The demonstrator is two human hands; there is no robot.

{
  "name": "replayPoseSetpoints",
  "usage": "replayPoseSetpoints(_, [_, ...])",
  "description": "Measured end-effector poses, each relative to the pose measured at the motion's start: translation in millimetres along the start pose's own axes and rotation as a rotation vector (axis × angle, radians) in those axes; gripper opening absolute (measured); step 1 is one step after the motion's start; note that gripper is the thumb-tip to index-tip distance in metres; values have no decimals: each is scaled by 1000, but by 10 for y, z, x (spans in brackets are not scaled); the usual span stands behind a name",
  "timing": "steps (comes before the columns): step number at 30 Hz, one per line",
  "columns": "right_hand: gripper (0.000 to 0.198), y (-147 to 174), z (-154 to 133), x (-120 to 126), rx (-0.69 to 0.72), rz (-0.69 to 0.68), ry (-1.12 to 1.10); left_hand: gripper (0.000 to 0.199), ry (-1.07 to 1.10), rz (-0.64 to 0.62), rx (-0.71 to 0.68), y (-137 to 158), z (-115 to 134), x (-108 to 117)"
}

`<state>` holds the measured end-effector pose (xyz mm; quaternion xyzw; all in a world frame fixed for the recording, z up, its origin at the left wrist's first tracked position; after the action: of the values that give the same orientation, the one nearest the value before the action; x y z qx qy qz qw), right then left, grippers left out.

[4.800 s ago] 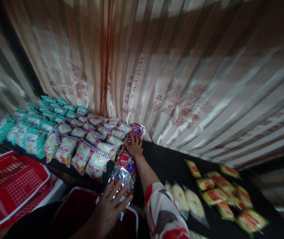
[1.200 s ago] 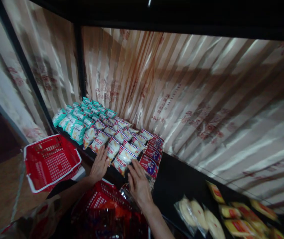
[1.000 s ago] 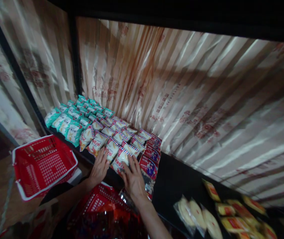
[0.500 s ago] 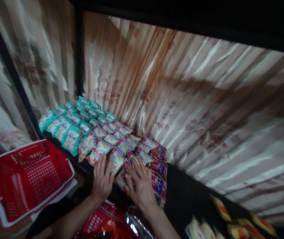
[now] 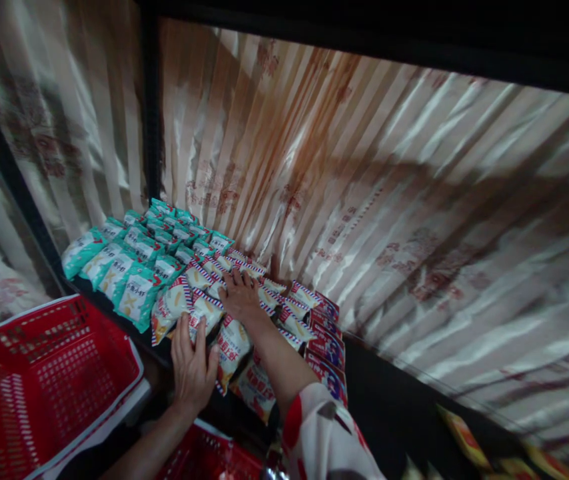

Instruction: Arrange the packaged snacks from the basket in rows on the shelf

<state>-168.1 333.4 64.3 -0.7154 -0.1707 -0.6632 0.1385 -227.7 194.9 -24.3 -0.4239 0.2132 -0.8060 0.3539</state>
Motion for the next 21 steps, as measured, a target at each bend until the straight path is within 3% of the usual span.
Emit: replayPoseSetpoints(21, [45, 31, 86, -95, 44, -18, -20, 60, 12, -37, 14, 97, 79, -69])
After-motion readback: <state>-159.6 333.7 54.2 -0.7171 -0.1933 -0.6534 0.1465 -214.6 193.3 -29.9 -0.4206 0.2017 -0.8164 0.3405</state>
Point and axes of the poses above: each hand's wrist, its own y-axis away from the middle knuckle, its own x-axis out of the back of the hand, z = x × y, the point moved 4 cm from there along -y, towards the middle knuckle, and after that the axes turned 4 degrees about -y, right-handed, at the moved point
